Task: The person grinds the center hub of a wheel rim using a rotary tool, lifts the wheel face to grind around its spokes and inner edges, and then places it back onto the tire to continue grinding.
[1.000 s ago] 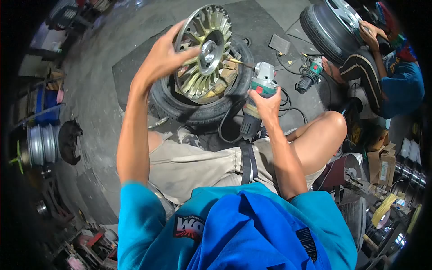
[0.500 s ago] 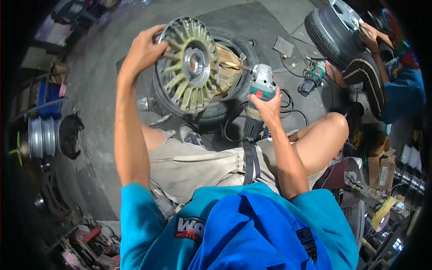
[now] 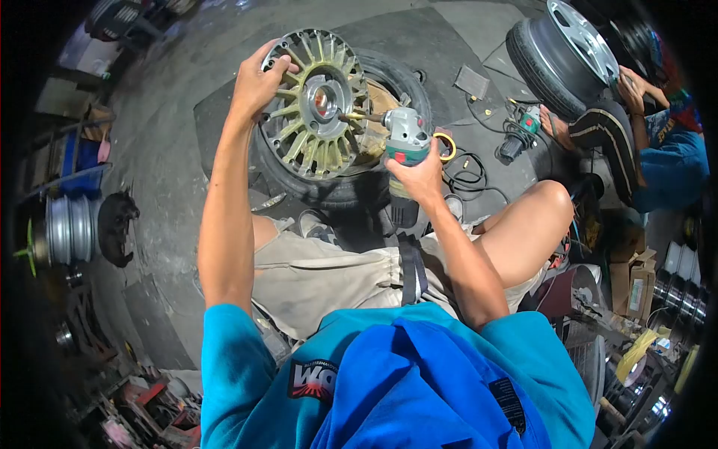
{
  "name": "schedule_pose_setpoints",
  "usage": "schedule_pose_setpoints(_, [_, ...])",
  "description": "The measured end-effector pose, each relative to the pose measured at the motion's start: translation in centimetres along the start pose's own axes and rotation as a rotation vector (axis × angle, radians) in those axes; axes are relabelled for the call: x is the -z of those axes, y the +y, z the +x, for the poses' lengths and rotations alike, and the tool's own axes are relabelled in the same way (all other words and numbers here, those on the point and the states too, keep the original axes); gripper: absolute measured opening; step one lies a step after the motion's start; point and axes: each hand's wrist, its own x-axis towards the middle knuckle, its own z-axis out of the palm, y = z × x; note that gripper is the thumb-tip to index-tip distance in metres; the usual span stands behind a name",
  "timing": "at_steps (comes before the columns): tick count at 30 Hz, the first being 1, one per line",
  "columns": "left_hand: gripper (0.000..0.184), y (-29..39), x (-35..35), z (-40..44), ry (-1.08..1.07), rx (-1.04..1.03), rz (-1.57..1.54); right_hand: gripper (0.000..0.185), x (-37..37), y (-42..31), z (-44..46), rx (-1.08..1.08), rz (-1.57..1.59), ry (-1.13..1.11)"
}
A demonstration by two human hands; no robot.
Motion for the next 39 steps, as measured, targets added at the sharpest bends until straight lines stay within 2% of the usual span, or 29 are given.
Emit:
schedule_pose_setpoints(5, [0.048, 0.4, -1.0, 1.1, -0.072, -0.108, 0.096, 0.087, -0.2, -1.6, -0.9, -0.083, 0.094, 0.074])
schedule_pose_setpoints(7, [0.047, 0.9, -1.6, 1.7, -0.098, -0.135, 0.127, 0.085, -0.3, -1.4, -0.7, -0.003, 0.052, 0.042])
schedule_pose_setpoints(9, [0.046, 1.3, -2.3, 2.0, -0.124, -0.276, 0.167, 0.084, -0.3, -1.2, -0.4, -0.044, 0.055, 0.015])
schedule_pose_setpoints(12, [0.043, 1.9, -2.6, 2.7, -0.180, -0.314, 0.230, 0.087, -0.3, 0.0, -0.3, -0.078, 0.190, 0.047])
schedule_pose_setpoints(15, [0.043, 1.3, -2.3, 3.7, -0.217, -0.313, 0.217, 0.094, 0.6, 0.9, 0.0, -0.074, 0.097, 0.094])
schedule_pose_setpoints(16, [0.043, 1.3, -2.4, 3.7, -0.219, -0.313, 0.215, 0.100, 1.2, 0.7, 0.5, -0.110, 0.112, 0.019])
schedule_pose_setpoints(23, [0.045, 1.0, -2.2, 3.6, -0.215, -0.309, 0.151, 0.099, 0.6, 2.5, 0.9, -0.048, 0.092, 0.003])
schedule_pose_setpoints(25, [0.044, 0.7, -1.7, 3.5, -0.203, -0.312, 0.174, 0.101, 1.0, 1.1, 0.4, -0.124, 0.157, -0.001])
schedule_pose_setpoints(29, [0.044, 0.3, -1.4, 3.4, -0.210, -0.290, 0.139, 0.100, 1.1, 1.6, 1.2, -0.138, 0.141, -0.051])
schedule_pose_setpoints(34, [0.044, 0.5, -1.5, 3.2, -0.213, -0.296, 0.140, 0.090, 0.5, 0.4, 0.5, -0.058, 0.025, 0.061])
schedule_pose_setpoints(39, [0.044, 0.3, -1.2, 3.4, -0.189, -0.257, 0.129, 0.093, 0.2, -0.5, -1.0, -0.135, 0.063, 0.036])
